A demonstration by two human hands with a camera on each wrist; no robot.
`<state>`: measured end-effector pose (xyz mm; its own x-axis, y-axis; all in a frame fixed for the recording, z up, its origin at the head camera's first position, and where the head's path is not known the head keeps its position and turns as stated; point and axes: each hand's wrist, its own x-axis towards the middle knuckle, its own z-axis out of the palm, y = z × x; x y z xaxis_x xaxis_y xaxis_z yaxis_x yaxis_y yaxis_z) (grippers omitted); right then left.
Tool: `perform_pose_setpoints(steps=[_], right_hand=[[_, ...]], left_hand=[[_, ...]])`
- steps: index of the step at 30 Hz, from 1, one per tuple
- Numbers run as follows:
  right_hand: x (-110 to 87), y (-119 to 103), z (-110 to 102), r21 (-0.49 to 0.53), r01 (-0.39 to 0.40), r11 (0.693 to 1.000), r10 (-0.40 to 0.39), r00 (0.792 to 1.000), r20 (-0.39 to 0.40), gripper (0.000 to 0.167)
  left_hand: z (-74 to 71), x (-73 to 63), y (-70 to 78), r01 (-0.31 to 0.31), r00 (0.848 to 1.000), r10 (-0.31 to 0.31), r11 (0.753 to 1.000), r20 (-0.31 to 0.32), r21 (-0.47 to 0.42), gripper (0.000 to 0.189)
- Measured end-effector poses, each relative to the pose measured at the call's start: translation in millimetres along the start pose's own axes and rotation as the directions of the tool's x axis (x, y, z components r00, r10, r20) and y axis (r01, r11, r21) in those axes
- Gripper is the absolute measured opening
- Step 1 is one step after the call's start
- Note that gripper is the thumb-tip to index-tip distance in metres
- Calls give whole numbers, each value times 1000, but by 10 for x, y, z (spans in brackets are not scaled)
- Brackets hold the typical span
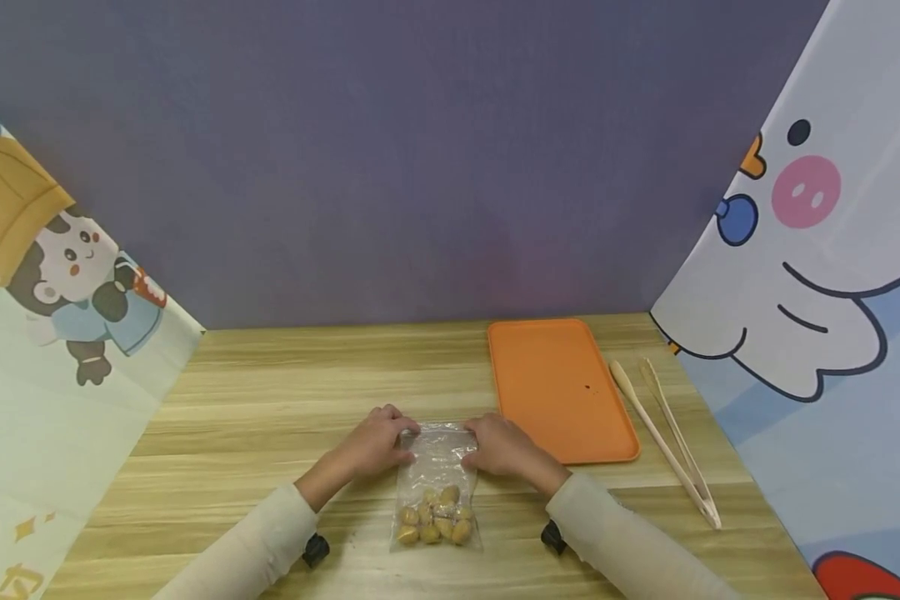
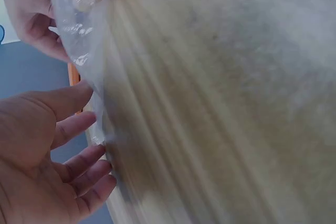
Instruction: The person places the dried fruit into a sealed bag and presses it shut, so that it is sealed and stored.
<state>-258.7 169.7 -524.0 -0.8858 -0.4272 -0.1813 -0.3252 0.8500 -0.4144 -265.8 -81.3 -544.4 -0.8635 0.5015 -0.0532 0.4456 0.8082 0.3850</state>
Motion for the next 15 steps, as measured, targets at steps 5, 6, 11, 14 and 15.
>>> perform_pose_setpoints(steps=[5,6,11,14,15], right_hand=[[9,-22,-7,-9,-71,997,71,997,10,63],[11,-25,-10,-12,-76,997,76,997,12,63],[5,-28,-2,-29,-87,996,88,996,14,62],[-5,-26,13,-32,-101,994,101,995,18,62],[-7,-24,16,-34,-105,994,106,994,19,62]], left_hand=[[21,-6,30,-12,1000,14,997,-27,78,43],[22,-5,37,-13,999,15,996,-32,85,43],[20,-11,67,-11,999,15,995,-44,94,44],[23,-13,75,-8,999,13,995,-44,103,44],[25,-13,76,-6,999,10,995,-43,103,44]])
